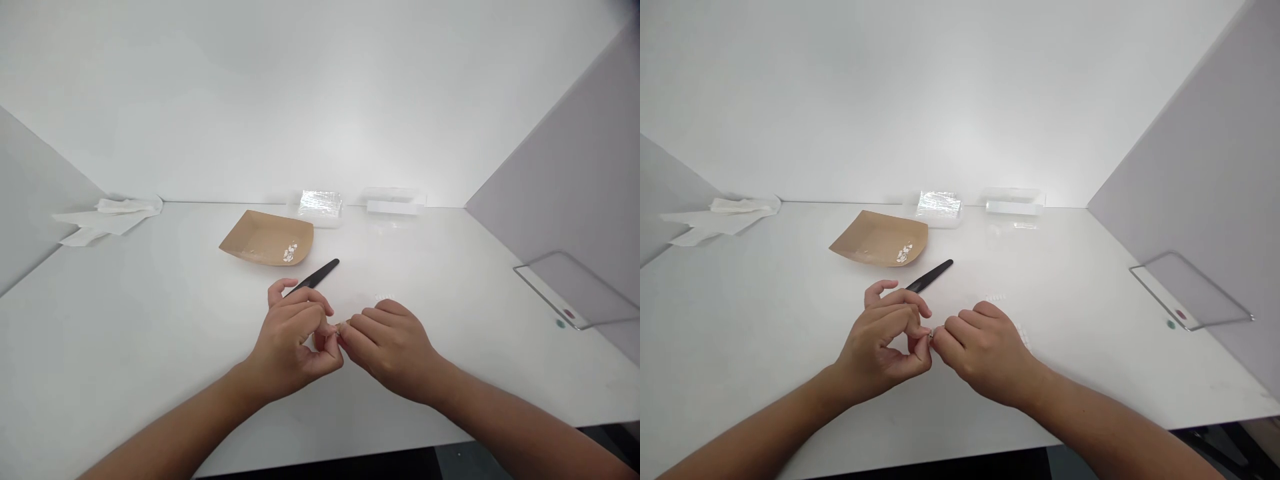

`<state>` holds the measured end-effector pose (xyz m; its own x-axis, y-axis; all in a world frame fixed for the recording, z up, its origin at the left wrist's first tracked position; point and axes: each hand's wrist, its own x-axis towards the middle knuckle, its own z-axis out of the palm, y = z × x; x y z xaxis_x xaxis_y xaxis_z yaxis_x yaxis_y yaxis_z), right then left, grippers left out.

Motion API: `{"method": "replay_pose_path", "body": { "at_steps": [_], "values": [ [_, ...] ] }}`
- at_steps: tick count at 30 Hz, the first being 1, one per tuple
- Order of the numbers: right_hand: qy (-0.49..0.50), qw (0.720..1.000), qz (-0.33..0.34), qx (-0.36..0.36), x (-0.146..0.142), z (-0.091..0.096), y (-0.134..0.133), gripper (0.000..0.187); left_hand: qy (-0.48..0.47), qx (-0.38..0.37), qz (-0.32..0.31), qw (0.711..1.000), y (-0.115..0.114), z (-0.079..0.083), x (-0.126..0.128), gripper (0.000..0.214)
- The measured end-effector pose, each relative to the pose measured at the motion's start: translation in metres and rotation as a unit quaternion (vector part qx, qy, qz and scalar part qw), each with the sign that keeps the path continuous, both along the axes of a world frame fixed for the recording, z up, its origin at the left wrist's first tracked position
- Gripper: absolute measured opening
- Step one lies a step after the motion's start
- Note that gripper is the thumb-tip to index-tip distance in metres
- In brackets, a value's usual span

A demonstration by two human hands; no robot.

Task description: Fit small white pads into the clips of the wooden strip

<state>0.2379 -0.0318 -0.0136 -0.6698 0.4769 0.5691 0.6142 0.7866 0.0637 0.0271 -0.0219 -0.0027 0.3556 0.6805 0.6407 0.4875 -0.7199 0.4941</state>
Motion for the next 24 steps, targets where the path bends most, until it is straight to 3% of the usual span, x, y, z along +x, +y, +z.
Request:
{"method": "replay_pose_path", "body": {
  "at_steps": [9,17,19,24],
  "values": [
    [0.055,0.998,0.011,-0.031,0.002,-0.002,0.009,0.017,-0.033,-0.134,-0.072,0.988,0.003,-0.003,-0.003,0.021],
    [0.114,0.989,0.038,-0.081,0.003,-0.003,0.014,0.013,-0.101,-0.345,-0.119,0.925,0.004,-0.002,-0.009,0.012],
    [0.116,0.989,0.038,-0.087,0.004,-0.002,0.014,0.013,-0.114,-0.35,-0.127,0.921,0.004,0.0,-0.009,0.01],
    [0.111,0.988,0.035,-0.099,0.007,-0.002,0.017,0.016,-0.089,-0.3,-0.13,0.941,0.008,0.008,-0.009,0.008]
  ]
}}
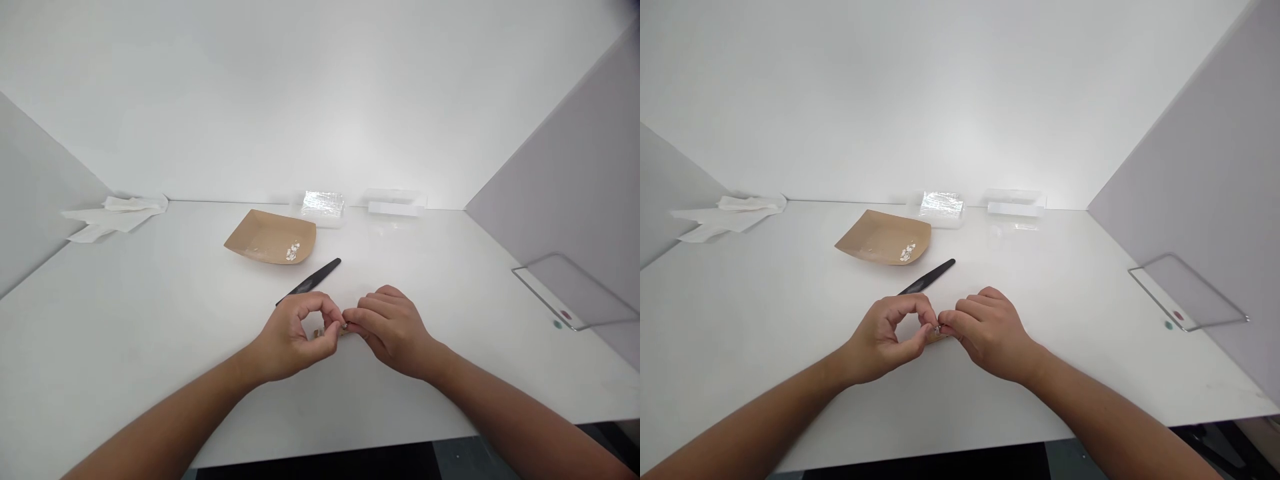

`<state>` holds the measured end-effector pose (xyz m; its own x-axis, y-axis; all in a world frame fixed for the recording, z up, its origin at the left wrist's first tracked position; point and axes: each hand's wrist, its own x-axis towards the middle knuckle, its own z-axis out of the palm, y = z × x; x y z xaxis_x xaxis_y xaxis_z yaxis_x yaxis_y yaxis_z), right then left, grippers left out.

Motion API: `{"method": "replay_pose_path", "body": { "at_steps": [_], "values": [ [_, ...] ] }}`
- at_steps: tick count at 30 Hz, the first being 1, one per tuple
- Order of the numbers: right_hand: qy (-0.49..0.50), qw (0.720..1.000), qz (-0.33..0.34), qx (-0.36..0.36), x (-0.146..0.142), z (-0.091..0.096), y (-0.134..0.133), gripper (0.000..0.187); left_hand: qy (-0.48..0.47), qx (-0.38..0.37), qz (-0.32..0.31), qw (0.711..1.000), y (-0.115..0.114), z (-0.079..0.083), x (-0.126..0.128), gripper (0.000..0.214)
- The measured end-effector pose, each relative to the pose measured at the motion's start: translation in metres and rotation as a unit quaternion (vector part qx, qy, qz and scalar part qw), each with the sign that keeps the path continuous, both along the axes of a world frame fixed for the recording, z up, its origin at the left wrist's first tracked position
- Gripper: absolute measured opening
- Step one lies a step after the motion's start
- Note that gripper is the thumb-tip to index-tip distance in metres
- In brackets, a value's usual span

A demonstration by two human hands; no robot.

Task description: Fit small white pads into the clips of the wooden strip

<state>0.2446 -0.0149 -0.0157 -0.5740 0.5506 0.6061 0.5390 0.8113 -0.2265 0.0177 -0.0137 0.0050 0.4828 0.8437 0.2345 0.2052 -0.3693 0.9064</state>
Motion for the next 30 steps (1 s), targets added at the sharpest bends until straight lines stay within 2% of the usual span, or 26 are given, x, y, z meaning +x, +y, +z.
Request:
{"method": "replay_pose_path", "body": {
  "at_steps": [4,8,14,20,25,30],
  "values": [
    [-0.005,1.0,-0.003,0.0,0.001,0.0,0.001,0.016,0.004,0.014,-0.018,1.0,0.002,0.005,-0.001,0.008],
    [-0.016,1.0,-0.011,0.007,0.001,0.0,0.002,0.018,0.005,0.035,-0.036,0.999,0.003,0.003,-0.003,0.008],
    [-0.022,1.0,-0.017,0.006,0.001,-0.002,0.003,0.017,0.038,0.095,0.009,0.995,0.004,-0.006,-0.002,0.007],
    [-0.043,0.998,-0.029,0.04,0.003,-0.001,0.005,0.014,0.044,0.131,0.032,0.99,0.006,-0.004,0.0,0.009],
    [-0.056,0.996,-0.04,0.048,0.005,0.0,0.005,0.014,0.021,0.157,0.001,0.987,0.007,-0.002,-0.001,0.011],
    [-0.048,0.997,-0.033,0.05,0.005,0.001,0.005,0.016,0.021,0.144,-0.037,0.989,0.01,-0.003,-0.006,0.01]
  ]
}}
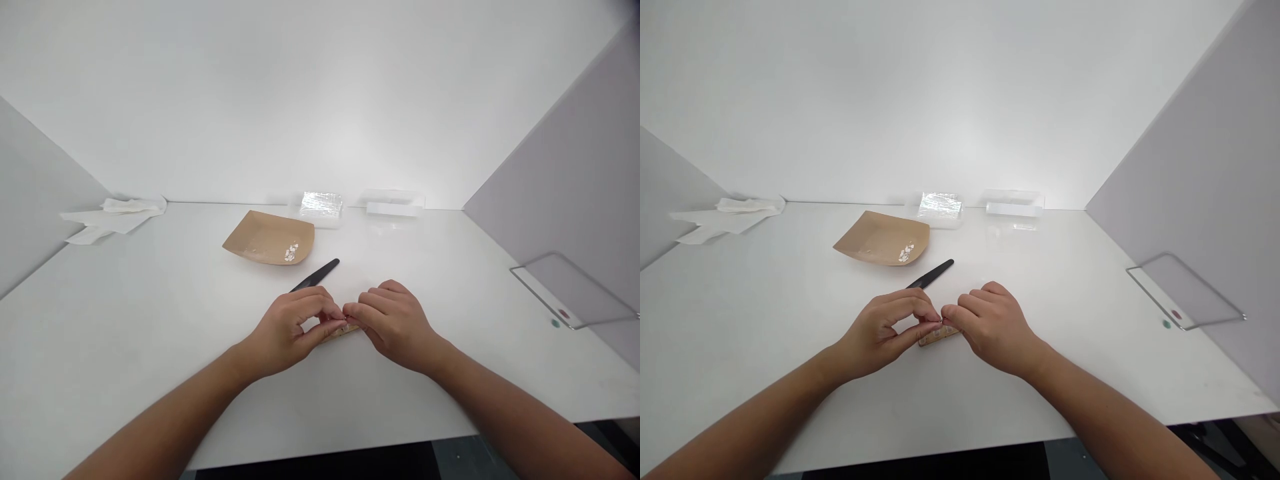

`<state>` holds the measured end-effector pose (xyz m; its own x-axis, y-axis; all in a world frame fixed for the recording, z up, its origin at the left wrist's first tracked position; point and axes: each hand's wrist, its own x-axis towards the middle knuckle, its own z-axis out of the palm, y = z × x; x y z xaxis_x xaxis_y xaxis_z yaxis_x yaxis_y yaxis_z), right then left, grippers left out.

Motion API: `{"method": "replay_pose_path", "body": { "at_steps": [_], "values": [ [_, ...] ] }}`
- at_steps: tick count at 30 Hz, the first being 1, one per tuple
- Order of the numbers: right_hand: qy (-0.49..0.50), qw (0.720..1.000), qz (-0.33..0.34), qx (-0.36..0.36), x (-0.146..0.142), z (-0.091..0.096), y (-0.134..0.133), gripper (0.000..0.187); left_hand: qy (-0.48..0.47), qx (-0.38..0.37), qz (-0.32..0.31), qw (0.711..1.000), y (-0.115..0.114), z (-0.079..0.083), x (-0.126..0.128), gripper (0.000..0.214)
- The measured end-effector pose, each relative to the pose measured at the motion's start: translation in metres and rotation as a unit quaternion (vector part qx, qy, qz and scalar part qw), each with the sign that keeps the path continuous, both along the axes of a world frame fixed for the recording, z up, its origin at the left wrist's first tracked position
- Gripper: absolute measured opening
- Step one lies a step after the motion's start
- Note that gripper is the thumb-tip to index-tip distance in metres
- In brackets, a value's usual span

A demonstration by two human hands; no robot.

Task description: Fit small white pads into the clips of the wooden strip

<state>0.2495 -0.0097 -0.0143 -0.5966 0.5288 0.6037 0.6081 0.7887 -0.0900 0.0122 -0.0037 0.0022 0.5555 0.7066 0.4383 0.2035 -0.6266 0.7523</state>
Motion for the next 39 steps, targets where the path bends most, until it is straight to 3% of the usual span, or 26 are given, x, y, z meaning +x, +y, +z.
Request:
{"method": "replay_pose_path", "body": {
  "at_steps": [10,17,25,35,39],
  "values": [
    [-0.013,1.0,-0.004,0.005,0.001,0.003,-0.001,0.017,0.037,0.008,-0.052,0.998,0.005,0.006,-0.008,0.021],
    [-0.03,0.999,-0.012,0.025,-0.001,0.0,-0.002,0.014,0.096,0.077,-0.001,0.992,-0.002,0.007,-0.006,0.017],
    [-0.04,0.998,-0.008,0.038,-0.001,0.002,-0.006,0.018,0.116,0.073,0.002,0.991,-0.007,0.012,-0.005,0.016],
    [-0.045,0.997,-0.015,0.059,-0.003,0.005,-0.01,0.013,0.067,0.086,0.051,0.993,-0.011,0.003,0.002,0.014],
    [-0.032,0.997,-0.012,0.066,-0.004,0.004,-0.01,0.013,0.043,0.059,0.063,0.995,-0.012,0.002,0.006,0.015]
  ]
}}
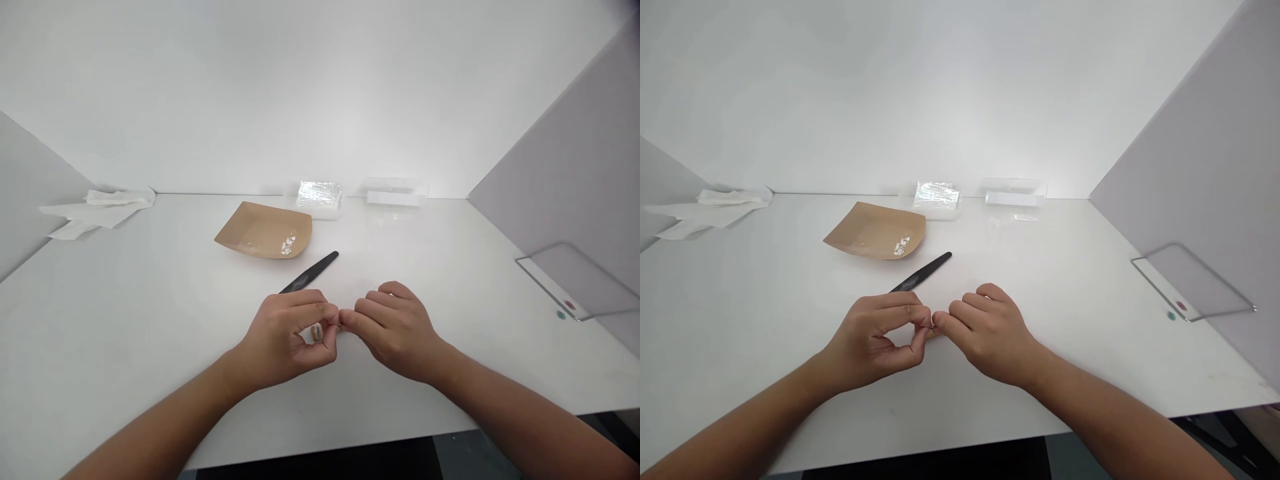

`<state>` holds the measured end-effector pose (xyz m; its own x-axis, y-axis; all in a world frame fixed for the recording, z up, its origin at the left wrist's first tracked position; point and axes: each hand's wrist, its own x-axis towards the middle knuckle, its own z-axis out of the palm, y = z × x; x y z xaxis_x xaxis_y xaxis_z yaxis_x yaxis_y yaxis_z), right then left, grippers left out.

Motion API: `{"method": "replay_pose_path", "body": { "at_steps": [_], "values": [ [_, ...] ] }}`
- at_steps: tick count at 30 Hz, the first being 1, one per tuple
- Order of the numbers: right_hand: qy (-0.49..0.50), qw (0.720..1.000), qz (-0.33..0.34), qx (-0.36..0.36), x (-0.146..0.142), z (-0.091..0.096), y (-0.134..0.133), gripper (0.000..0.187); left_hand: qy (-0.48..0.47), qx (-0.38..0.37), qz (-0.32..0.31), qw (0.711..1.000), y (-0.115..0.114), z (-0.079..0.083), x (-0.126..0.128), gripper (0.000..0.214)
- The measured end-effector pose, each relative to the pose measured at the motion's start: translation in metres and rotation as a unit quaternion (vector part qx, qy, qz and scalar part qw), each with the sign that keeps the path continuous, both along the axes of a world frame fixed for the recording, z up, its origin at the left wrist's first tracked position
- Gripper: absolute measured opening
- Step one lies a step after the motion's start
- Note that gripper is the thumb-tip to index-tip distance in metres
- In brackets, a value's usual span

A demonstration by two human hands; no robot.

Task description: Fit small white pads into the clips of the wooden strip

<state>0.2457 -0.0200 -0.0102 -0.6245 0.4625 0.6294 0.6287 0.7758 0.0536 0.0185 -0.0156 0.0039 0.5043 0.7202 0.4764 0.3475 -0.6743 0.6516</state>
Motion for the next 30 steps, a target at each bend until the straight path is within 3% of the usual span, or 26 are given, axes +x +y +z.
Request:
{"method": "replay_pose_path", "body": {
  "at_steps": [8,17,23,30],
  "values": [
    [0.036,0.999,0.019,-0.033,0.0,-0.004,0.002,0.014,-0.046,-0.196,0.004,0.979,-0.003,0.003,0.005,0.016],
    [0.097,0.991,0.048,-0.082,-0.001,-0.004,0.006,0.012,-0.14,-0.407,-0.005,0.903,-0.002,0.007,0.007,0.012],
    [0.109,0.987,0.058,-0.101,0.0,-0.007,0.008,0.013,-0.181,-0.465,-0.041,0.866,-0.001,0.003,0.005,0.019],
    [0.124,0.987,0.051,-0.091,0.003,-0.007,0.01,0.014,-0.194,-0.465,-0.062,0.862,0.0,0.001,0.001,0.026]
  ]
}}
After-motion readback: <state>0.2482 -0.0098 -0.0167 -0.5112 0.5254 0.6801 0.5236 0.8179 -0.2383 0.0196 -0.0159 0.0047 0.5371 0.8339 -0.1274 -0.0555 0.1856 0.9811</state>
